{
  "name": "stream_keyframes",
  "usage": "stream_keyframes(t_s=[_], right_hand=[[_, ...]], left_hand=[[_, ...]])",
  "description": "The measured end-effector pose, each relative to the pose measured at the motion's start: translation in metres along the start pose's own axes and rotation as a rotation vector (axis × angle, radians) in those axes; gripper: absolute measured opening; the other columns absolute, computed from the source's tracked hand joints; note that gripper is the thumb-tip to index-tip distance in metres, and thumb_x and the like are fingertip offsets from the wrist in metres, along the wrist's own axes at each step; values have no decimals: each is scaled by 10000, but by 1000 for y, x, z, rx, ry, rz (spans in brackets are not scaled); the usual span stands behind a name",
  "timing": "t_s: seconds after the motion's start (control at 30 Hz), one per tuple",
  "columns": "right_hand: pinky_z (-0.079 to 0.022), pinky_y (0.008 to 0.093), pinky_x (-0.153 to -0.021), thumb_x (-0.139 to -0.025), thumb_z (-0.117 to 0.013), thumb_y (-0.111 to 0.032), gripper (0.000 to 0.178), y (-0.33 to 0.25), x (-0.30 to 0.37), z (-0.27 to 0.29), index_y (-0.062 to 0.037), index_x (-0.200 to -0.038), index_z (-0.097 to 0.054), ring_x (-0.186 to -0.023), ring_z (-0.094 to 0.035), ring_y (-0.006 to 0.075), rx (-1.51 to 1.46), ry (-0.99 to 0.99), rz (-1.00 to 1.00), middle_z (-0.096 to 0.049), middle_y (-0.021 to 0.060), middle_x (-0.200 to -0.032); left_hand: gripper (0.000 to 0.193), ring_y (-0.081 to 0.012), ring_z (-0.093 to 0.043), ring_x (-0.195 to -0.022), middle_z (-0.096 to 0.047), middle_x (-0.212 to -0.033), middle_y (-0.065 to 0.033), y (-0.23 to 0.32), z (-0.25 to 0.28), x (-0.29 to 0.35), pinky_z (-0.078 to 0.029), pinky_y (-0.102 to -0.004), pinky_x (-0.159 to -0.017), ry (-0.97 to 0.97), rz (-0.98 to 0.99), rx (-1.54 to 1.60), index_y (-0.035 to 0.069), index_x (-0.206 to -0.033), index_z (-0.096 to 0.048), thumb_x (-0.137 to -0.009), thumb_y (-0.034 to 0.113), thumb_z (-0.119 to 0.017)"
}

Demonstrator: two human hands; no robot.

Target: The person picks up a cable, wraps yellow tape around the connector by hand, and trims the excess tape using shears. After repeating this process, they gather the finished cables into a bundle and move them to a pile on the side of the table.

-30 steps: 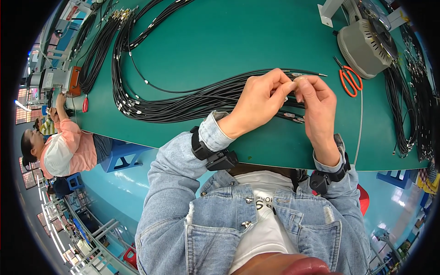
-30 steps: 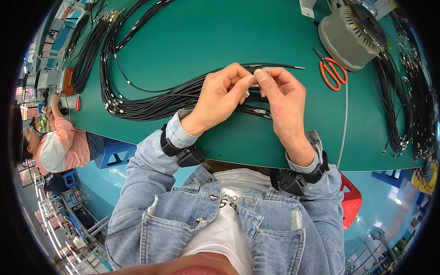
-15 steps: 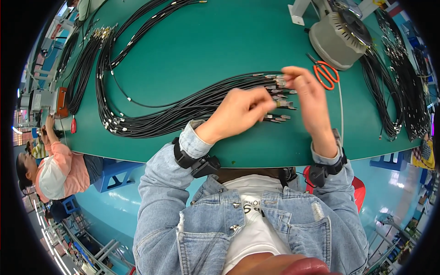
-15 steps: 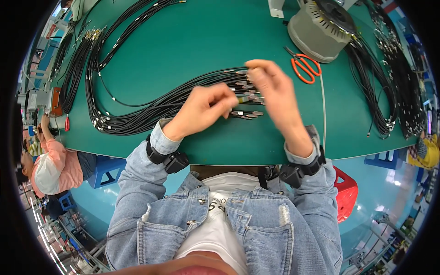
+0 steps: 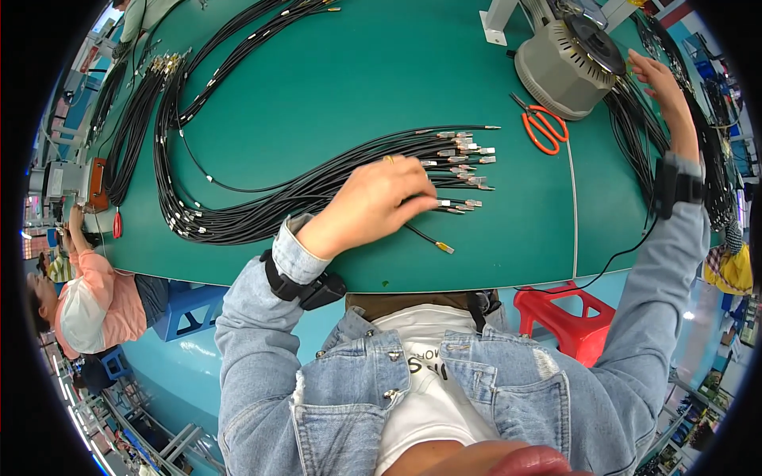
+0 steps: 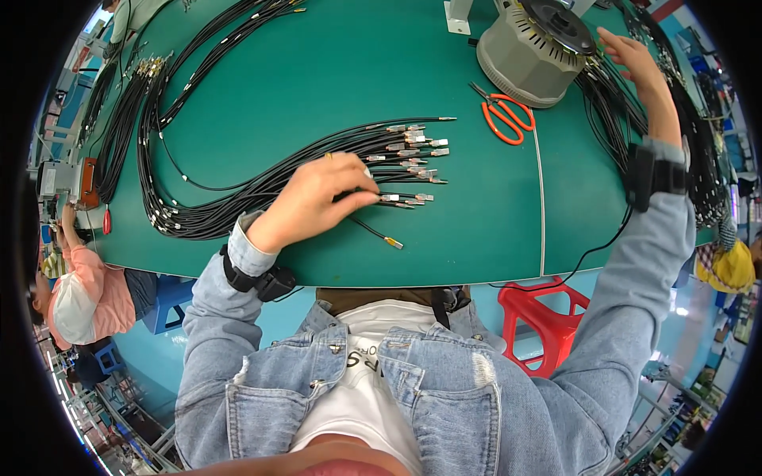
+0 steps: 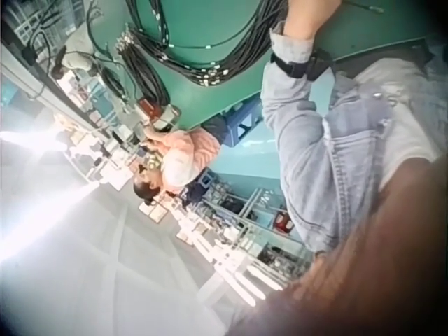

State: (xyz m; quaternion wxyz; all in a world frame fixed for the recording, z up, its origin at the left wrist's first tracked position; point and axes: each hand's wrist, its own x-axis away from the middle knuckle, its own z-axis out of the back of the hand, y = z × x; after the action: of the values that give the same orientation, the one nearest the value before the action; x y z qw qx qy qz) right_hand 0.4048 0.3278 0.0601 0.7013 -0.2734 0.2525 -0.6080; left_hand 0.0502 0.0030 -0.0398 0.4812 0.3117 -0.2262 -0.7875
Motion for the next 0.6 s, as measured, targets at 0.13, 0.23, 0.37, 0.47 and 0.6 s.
stream_keyframes(t_s=[0.13,0.23,0.37,0.47,0.6], right_hand=[[-313,280,-740,-806,-606,-434,333,-5,-23,4,-159,-992,-634,-768,-448,47,171,-186,-141,-532,-69,-845],[-275,252,-684,-803,-613,-394,245,2,-29,9,-178,-916,-627,-716,-416,34,204,-260,-102,-490,-86,-774],[-268,252,-672,-797,-619,-370,215,9,-34,11,-175,-886,-625,-694,-407,27,187,-266,-86,-490,-98,-760],[-283,246,-703,-802,-614,-364,216,15,-44,20,-177,-909,-631,-729,-427,26,181,-261,-79,-502,-101,-784],[-306,240,-768,-819,-601,-343,232,7,-42,22,-166,-965,-630,-804,-457,32,-105,-158,-13,-522,-95,-839]], left_hand=[[122,-254,-562,-755,-574,-792,-72,-6,6,-9,-457,-352,-662,61,6,-54,44,-792,-626,-782,166,-630],[117,-254,-565,-756,-582,-807,-74,-8,8,-12,-457,-352,-659,108,28,-43,39,-800,-623,-785,155,-627],[113,-252,-565,-764,-588,-819,-73,-12,10,-10,-454,-350,-667,100,100,-5,40,-804,-622,-786,151,-629],[112,-252,-565,-769,-589,-817,-72,-12,10,-11,-453,-348,-674,121,117,-6,41,-802,-622,-779,150,-635],[113,-252,-560,-767,-578,-805,-68,-11,4,-8,-453,-350,-681,104,29,-49,47,-801,-618,-760,148,-646]])
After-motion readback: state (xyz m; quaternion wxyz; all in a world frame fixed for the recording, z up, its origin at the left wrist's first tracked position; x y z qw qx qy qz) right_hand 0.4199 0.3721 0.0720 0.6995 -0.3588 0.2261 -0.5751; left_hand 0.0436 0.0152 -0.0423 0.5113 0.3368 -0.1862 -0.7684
